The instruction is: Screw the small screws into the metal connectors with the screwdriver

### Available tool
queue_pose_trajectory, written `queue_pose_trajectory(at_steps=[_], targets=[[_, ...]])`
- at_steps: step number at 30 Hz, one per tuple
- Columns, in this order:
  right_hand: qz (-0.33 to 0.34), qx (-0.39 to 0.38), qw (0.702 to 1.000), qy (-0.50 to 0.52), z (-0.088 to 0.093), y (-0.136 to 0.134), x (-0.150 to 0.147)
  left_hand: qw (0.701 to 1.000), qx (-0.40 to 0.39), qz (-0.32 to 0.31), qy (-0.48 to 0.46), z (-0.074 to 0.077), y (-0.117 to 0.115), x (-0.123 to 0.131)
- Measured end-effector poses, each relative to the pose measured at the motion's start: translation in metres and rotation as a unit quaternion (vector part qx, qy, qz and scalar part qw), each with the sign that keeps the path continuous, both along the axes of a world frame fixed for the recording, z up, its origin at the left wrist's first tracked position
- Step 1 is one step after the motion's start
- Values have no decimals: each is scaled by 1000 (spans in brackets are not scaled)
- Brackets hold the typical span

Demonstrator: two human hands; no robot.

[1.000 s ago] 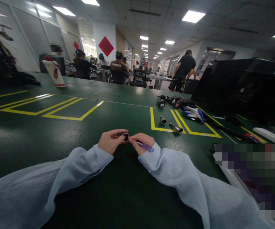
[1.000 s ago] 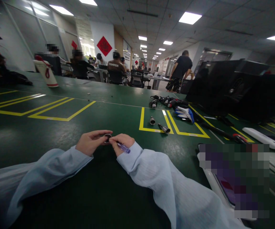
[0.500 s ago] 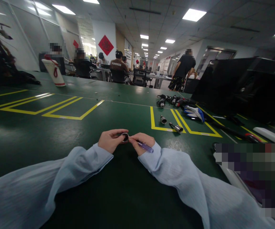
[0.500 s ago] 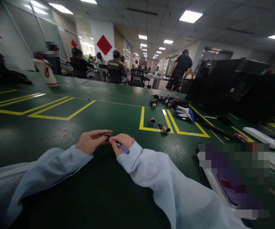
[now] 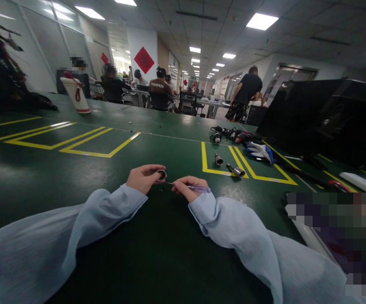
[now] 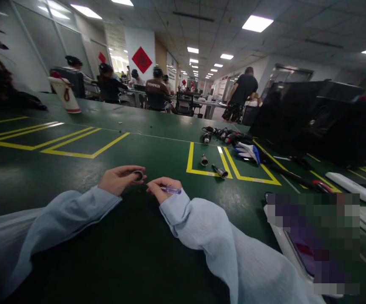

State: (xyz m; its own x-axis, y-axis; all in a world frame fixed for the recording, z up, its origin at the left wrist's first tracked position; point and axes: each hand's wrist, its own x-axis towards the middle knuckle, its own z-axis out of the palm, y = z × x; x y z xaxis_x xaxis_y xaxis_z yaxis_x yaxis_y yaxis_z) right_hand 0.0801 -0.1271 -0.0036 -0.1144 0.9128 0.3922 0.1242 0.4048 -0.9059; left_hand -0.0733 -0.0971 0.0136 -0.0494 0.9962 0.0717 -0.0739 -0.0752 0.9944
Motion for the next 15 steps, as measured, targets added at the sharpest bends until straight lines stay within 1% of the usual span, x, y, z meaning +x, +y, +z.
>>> queue_pose_trajectory(at_steps=[2,4,7,12,15], targets=[[44,-77,995,47,-3,3,-4,999,-12,29,-29,-2,8,-8],[64,-103,991,61,-6,7,-8,998,-34,39,-45,-4,11,-14],[55,-108,991,48,-9,12,-11,997,-53,36,-39,-4,5,-18],[25,-106,994,21,-10,14,-14,998,-51,42,-6,-1,-15,-15],[16,-107,994,2,-11,14,-15,998,-52,41,8,0,-22,-13]])
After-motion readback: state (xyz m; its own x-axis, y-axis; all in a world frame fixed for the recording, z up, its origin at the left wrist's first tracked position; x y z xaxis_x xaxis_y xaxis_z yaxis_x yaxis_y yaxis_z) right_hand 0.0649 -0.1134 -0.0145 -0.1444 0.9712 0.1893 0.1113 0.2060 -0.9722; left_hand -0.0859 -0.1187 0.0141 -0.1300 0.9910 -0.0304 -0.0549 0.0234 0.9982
